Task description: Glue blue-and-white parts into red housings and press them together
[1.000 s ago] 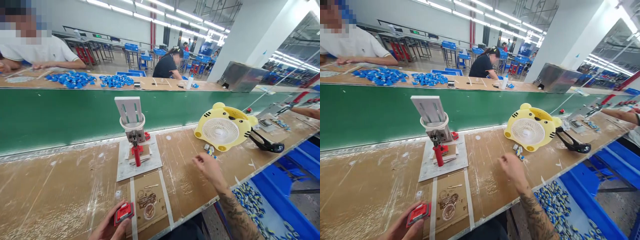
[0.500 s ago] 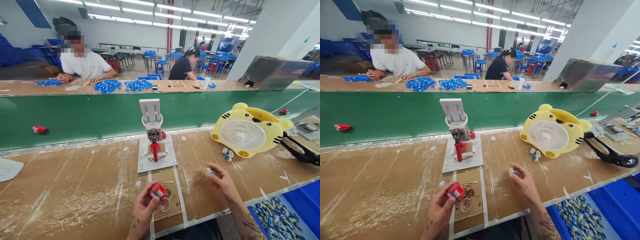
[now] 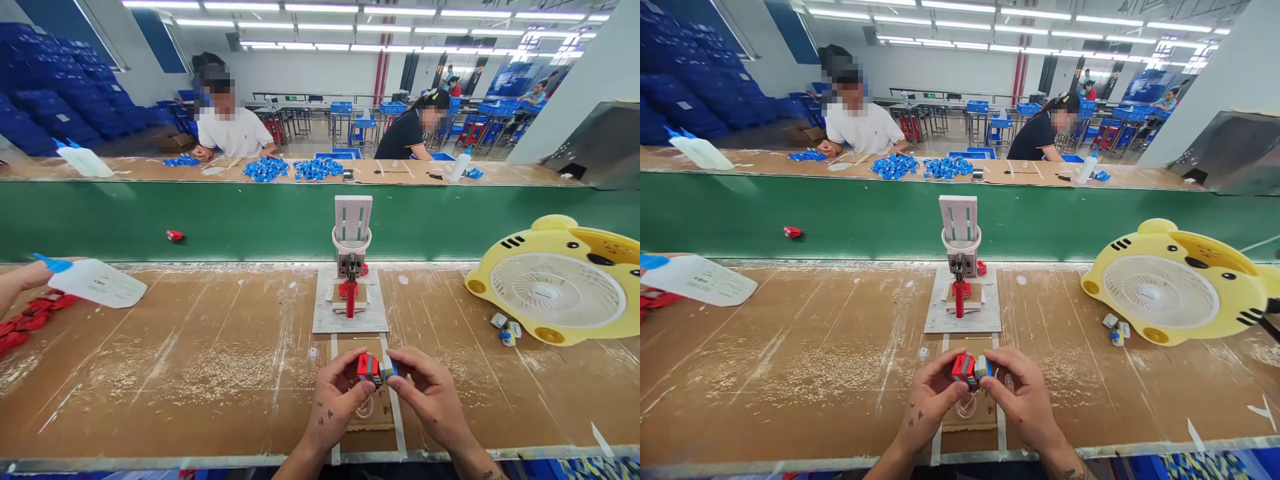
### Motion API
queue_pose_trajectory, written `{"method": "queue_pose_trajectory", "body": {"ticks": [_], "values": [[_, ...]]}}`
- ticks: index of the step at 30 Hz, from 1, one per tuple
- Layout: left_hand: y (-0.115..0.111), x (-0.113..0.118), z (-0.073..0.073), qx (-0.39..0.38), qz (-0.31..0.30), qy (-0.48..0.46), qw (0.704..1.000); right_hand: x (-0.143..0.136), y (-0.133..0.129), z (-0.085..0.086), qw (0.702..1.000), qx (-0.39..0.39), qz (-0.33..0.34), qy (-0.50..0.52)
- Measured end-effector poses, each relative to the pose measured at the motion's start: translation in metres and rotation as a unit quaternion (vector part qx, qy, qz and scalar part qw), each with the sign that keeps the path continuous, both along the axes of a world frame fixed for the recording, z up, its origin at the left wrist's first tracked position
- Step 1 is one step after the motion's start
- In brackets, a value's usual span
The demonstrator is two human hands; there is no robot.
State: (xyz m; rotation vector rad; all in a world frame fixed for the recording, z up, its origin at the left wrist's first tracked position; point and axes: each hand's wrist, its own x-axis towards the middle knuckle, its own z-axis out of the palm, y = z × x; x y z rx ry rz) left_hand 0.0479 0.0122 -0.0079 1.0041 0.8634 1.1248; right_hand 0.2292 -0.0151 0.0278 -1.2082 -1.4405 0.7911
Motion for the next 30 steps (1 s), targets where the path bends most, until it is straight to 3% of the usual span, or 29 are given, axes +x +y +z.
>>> {"method": "queue_pose_trajectory", "body": {"ticks": [5, 9, 12, 14, 17, 21, 26, 30], "values": [[0.007, -0.005, -0.001, 0.032, 0.001, 0.013, 0.999, -0.002, 0.004, 0.012, 0.990, 0.028, 0.028, -0.133], [0.014, -0.009, 0.006, 0.067, 0.002, 0.031, 0.997, -0.002, 0.007, 0.017, 0.985, 0.045, 0.028, -0.163], [0.018, -0.011, 0.004, 0.070, -0.035, -0.023, 0.997, -0.003, 0.008, 0.018, 0.985, 0.066, 0.026, -0.156], [0.019, -0.011, -0.001, 0.058, -0.061, -0.076, 0.994, -0.005, 0.007, 0.019, 0.990, 0.067, 0.030, -0.122], [0.016, -0.010, -0.008, 0.044, -0.052, -0.136, 0.988, -0.010, 0.005, 0.021, 0.999, 0.013, 0.034, 0.002], [0.014, -0.009, -0.008, 0.058, -0.047, -0.141, 0.987, -0.014, 0.001, 0.024, 0.986, -0.068, 0.039, 0.148], [0.012, -0.010, -0.002, 0.193, 0.027, -0.056, 0.979, -0.013, -0.001, 0.025, 0.983, -0.085, 0.015, 0.161], [0.011, -0.012, -0.004, 0.376, 0.097, 0.067, 0.919, -0.021, 0.002, 0.019, 0.953, -0.192, 0.027, 0.233]]}}
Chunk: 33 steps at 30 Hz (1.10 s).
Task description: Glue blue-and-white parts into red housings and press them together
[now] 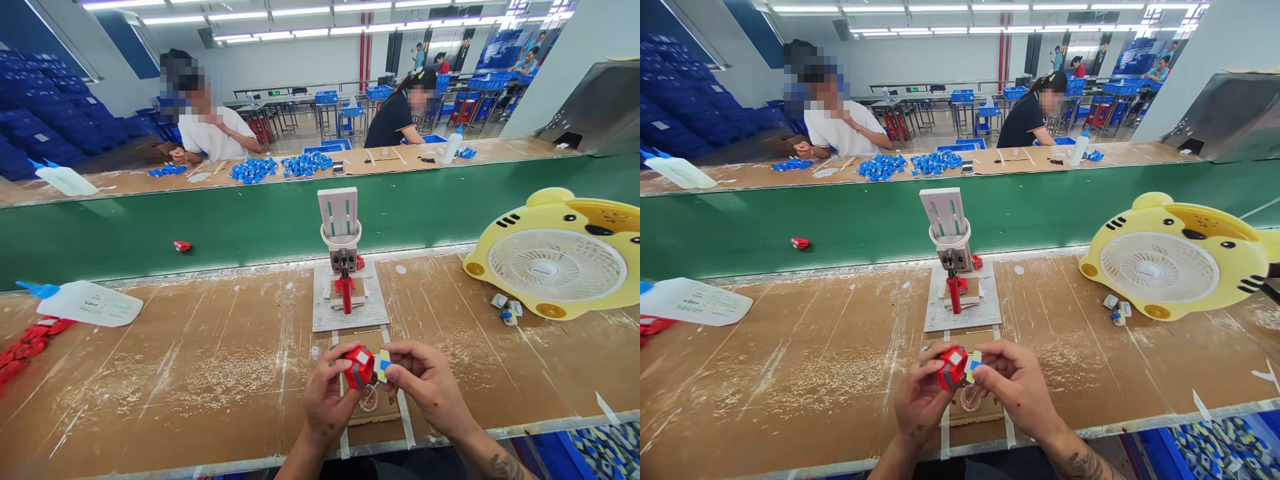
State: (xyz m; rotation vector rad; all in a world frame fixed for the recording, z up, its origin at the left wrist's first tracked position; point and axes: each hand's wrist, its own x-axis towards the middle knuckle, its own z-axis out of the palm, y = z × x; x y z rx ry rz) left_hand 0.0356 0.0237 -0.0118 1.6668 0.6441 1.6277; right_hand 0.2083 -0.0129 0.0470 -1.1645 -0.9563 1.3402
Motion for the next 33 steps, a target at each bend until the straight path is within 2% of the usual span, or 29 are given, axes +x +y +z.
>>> {"method": "queue_pose_trajectory", "body": {"ticks": [3, 5, 8, 11, 14, 17, 19, 21, 24, 25, 27, 31, 33], "values": [[0.003, -0.004, -0.001, 0.110, 0.051, 0.093, 0.988, -0.007, 0.002, -0.001, 0.999, -0.041, 0.002, 0.036], [0.006, -0.007, 0.001, 0.152, 0.066, 0.136, 0.977, -0.008, 0.003, 0.000, 0.998, -0.055, 0.004, 0.040], [0.012, -0.012, 0.003, 0.183, 0.055, 0.171, 0.967, -0.007, 0.005, 0.001, 0.995, -0.083, 0.037, 0.035], [0.014, -0.012, 0.002, 0.169, 0.027, 0.176, 0.969, -0.006, 0.010, -0.002, 0.993, -0.106, 0.058, 0.014], [0.012, -0.007, -0.002, 0.080, 0.002, 0.133, 0.988, -0.003, 0.015, -0.005, 0.993, -0.099, 0.053, -0.036], [0.005, 0.002, -0.005, -0.102, -0.034, 0.034, 0.994, 0.007, 0.019, -0.007, 0.988, -0.036, 0.048, -0.143], [0.001, 0.010, -0.005, -0.242, -0.059, -0.030, 0.968, 0.017, 0.019, -0.009, 0.972, 0.050, 0.024, -0.229], [-0.003, 0.018, -0.005, -0.351, -0.080, -0.076, 0.930, 0.023, 0.018, -0.013, 0.942, 0.149, 0.001, -0.302], [-0.006, 0.026, -0.009, -0.431, -0.094, -0.123, 0.889, 0.025, 0.016, -0.023, 0.897, 0.247, 0.004, -0.366], [-0.007, 0.026, -0.011, -0.437, -0.105, -0.122, 0.885, 0.024, 0.016, -0.026, 0.894, 0.253, 0.010, -0.371], [-0.005, 0.020, -0.014, -0.411, -0.125, -0.101, 0.897, 0.021, 0.018, -0.029, 0.907, 0.228, 0.023, -0.353], [0.010, -0.006, -0.009, -0.260, -0.121, -0.010, 0.958, 0.015, 0.028, -0.024, 0.957, 0.116, 0.082, -0.252], [0.019, -0.016, -0.001, -0.207, -0.127, 0.042, 0.969, 0.009, 0.037, -0.020, 0.968, 0.081, 0.125, -0.202]]}}
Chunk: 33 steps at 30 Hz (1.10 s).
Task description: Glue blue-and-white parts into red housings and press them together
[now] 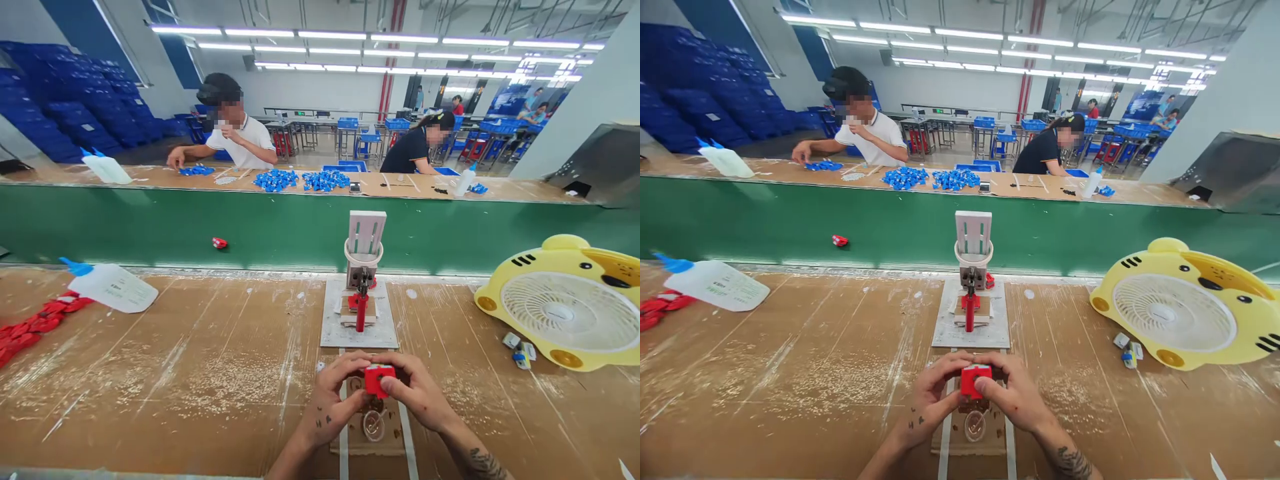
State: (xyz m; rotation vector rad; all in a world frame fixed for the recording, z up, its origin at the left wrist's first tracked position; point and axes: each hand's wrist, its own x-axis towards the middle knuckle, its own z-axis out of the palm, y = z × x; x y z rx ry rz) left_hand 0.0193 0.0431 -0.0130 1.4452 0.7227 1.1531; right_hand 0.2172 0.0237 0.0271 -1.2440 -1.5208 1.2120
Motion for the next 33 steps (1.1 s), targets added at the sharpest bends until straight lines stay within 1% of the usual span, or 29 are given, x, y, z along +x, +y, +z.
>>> {"method": "queue_pose_trajectory", "body": {"ticks": [2, 5, 8, 10, 11, 12, 14, 15, 16, 17, 20, 22, 23, 25, 27, 29, 31, 33], "values": [[0.007, -0.006, 0.008, 0.012, -0.003, 0.022, 1.000, -0.009, 0.009, 0.001, 0.999, -0.029, 0.022, 0.026], [0.011, -0.010, 0.017, -0.011, 0.024, 0.012, 1.000, -0.025, 0.019, -0.001, 0.997, -0.060, 0.027, 0.039], [0.013, -0.015, 0.020, -0.037, 0.034, 0.000, 0.999, -0.035, 0.025, -0.005, 0.995, -0.086, 0.032, 0.027], [0.017, -0.021, 0.019, -0.056, 0.032, 0.003, 0.998, -0.033, 0.029, -0.004, 0.996, -0.087, 0.024, 0.010], [0.021, -0.025, 0.017, -0.067, 0.031, 0.003, 0.997, -0.030, 0.032, -0.002, 0.997, -0.074, 0.002, -0.002], [0.026, -0.029, 0.015, -0.078, 0.032, 0.002, 0.996, -0.026, 0.036, -0.001, 0.998, -0.051, -0.037, -0.012], [0.039, -0.037, 0.009, -0.097, 0.043, 0.007, 0.994, -0.018, 0.047, 0.004, 0.988, 0.008, -0.151, -0.018], [0.047, -0.041, 0.006, -0.103, 0.051, 0.014, 0.993, -0.016, 0.052, 0.006, 0.981, 0.022, -0.193, -0.006], [0.056, -0.044, 0.003, -0.106, 0.059, 0.024, 0.992, -0.015, 0.058, 0.008, 0.978, 0.018, -0.207, 0.016], [0.065, -0.046, 0.000, -0.106, 0.065, 0.035, 0.992, -0.016, 0.063, 0.009, 0.980, -0.003, -0.193, 0.042], [0.094, -0.049, -0.006, -0.091, 0.071, 0.058, 0.992, -0.027, 0.068, 0.015, 0.988, -0.093, -0.065, 0.104], [0.109, -0.049, -0.007, -0.082, 0.067, 0.075, 0.991, -0.032, 0.066, 0.026, 0.985, -0.124, -0.006, 0.122], [0.116, -0.049, -0.007, -0.078, 0.063, 0.084, 0.991, -0.033, 0.065, 0.034, 0.981, -0.137, 0.018, 0.137], [0.126, -0.047, -0.005, -0.069, 0.051, 0.104, 0.991, -0.031, 0.066, 0.055, 0.964, -0.168, 0.068, 0.196], [0.133, -0.042, -0.001, -0.059, 0.036, 0.125, 0.990, -0.027, 0.071, 0.079, 0.923, -0.216, 0.128, 0.293], [0.137, -0.034, 0.003, -0.050, 0.017, 0.143, 0.988, -0.024, 0.078, 0.100, 0.885, -0.257, 0.165, 0.351], [0.140, -0.023, 0.006, -0.043, -0.002, 0.154, 0.987, -0.022, 0.083, 0.111, 0.874, -0.283, 0.176, 0.354], [0.141, -0.008, 0.007, -0.037, -0.017, 0.157, 0.987, -0.022, 0.084, 0.114, 0.878, -0.293, 0.174, 0.336]]}}
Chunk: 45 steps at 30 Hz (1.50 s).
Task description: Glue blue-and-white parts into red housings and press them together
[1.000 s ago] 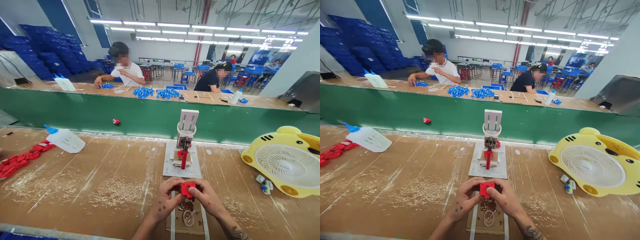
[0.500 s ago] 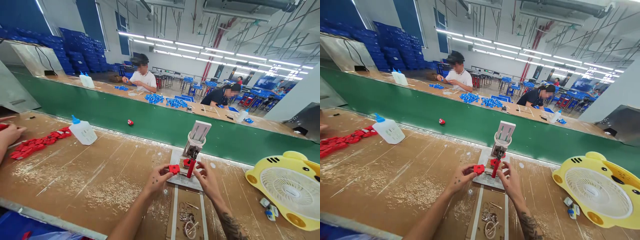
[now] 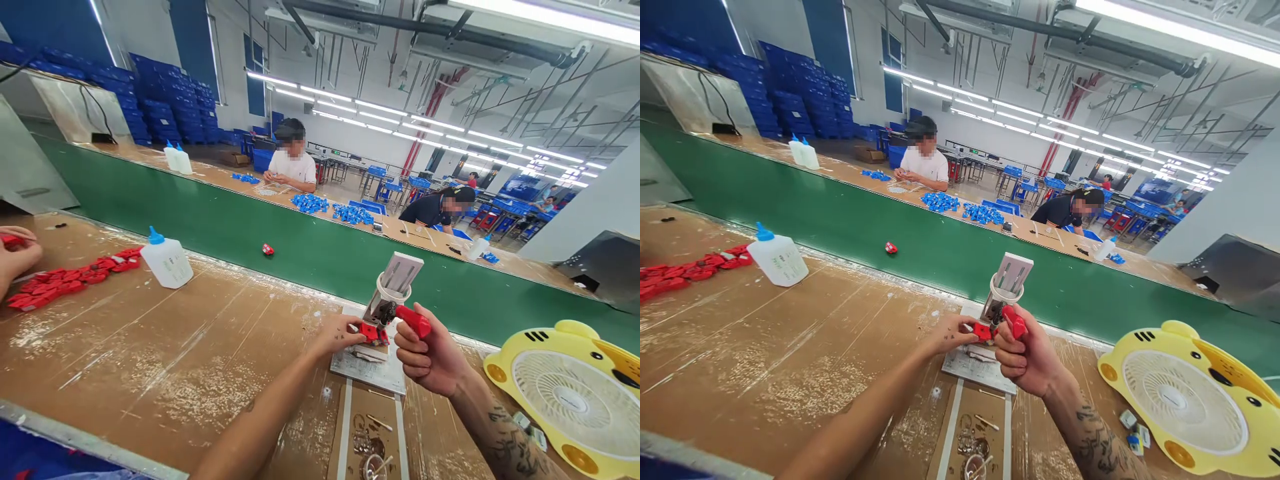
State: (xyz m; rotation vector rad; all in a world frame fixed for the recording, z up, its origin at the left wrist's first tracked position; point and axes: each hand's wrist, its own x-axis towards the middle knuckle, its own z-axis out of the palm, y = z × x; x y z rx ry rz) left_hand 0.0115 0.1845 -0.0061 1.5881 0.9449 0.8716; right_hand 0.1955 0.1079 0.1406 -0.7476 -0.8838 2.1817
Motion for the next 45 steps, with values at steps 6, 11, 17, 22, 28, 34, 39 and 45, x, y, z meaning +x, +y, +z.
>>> {"method": "queue_pose_trajectory", "body": {"ticks": [6, 11, 17, 22, 28, 34, 39, 45], "values": [[-0.001, 0.027, -0.008, 0.016, 0.000, -0.007, 1.000, 0.008, -0.013, -0.022, 0.998, 0.037, -0.021, -0.044], [-0.005, 0.020, -0.011, 0.033, 0.009, -0.006, 0.999, 0.008, -0.021, -0.045, 0.993, 0.068, -0.037, -0.088], [-0.008, 0.021, -0.009, 0.036, 0.013, -0.004, 0.999, 0.004, -0.025, -0.068, 0.971, 0.095, -0.091, -0.199], [-0.009, 0.019, -0.007, 0.033, 0.006, -0.003, 0.999, 0.006, -0.025, -0.078, 0.956, 0.104, -0.129, -0.243], [-0.008, 0.014, -0.003, 0.037, -0.008, 0.006, 0.999, 0.004, -0.021, -0.079, 0.932, 0.127, -0.132, -0.313], [-0.006, 0.013, -0.004, 0.046, -0.022, 0.012, 0.999, -0.005, -0.022, -0.074, 0.915, 0.149, -0.138, -0.348], [-0.004, 0.012, -0.008, 0.054, -0.032, 0.013, 0.998, 0.001, -0.025, -0.075, 0.916, 0.161, -0.120, -0.348], [-0.004, 0.012, -0.010, 0.065, -0.032, 0.007, 0.997, 0.005, -0.025, -0.088, 0.887, 0.206, -0.120, -0.395]]}}
